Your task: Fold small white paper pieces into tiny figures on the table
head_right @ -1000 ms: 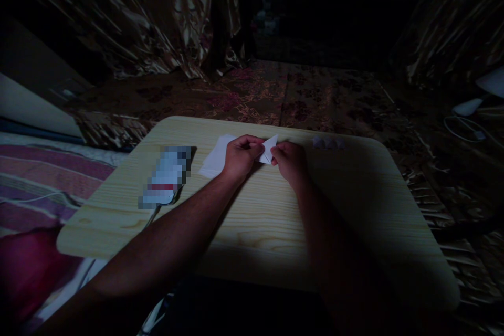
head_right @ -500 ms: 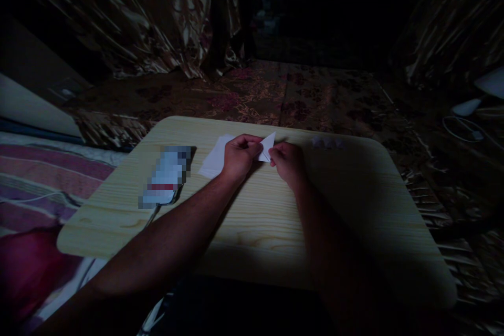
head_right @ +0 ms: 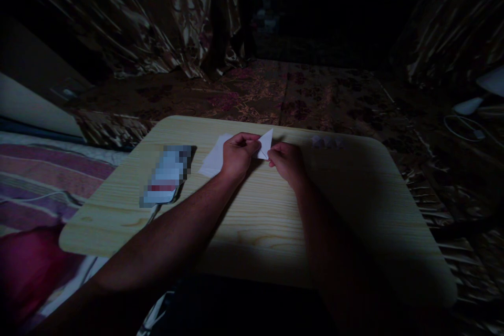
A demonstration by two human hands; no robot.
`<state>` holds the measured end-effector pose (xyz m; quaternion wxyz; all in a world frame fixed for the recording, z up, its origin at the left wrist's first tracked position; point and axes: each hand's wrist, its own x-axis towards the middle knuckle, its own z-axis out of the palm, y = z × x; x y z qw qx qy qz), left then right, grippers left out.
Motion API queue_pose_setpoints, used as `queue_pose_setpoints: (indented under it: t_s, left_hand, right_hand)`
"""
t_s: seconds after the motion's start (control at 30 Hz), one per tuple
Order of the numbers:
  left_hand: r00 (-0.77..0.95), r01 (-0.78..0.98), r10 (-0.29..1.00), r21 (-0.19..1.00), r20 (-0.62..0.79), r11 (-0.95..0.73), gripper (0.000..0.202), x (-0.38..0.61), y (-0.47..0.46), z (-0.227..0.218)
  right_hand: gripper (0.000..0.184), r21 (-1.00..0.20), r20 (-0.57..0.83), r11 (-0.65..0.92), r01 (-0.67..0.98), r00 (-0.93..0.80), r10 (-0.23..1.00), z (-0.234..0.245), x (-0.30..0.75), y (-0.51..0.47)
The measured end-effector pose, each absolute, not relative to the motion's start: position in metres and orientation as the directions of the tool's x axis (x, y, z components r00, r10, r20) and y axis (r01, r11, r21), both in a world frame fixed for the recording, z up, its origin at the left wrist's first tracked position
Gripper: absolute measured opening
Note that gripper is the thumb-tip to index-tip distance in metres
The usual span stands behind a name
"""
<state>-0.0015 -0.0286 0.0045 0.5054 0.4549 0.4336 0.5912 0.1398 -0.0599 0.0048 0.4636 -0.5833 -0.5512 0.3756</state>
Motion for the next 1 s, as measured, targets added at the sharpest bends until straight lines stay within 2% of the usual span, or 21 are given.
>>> queue_pose_setpoints:
  t_s: [0.73, 1.0]
  left_hand:
    - [-0.155, -0.21, 0.979, 0.964, 0.13, -0.161, 0.019, -0.0037, -0.0252, 0.004]
    - [-0.153, -0.227, 0.98, 0.961, 0.126, -0.159, 0.02, -0.0036, -0.0247, 0.0039]
  right_hand:
    - [0.016, -0.948, 0.022, -0.003, 0.317, 0.077, 0.997, 0.0065, 0.1368, -0.0614]
    - [0.013, -0.963, 0.036, 0.008, 0.271, 0.099, 0.994, 0.0067, 0.1373, -0.0626]
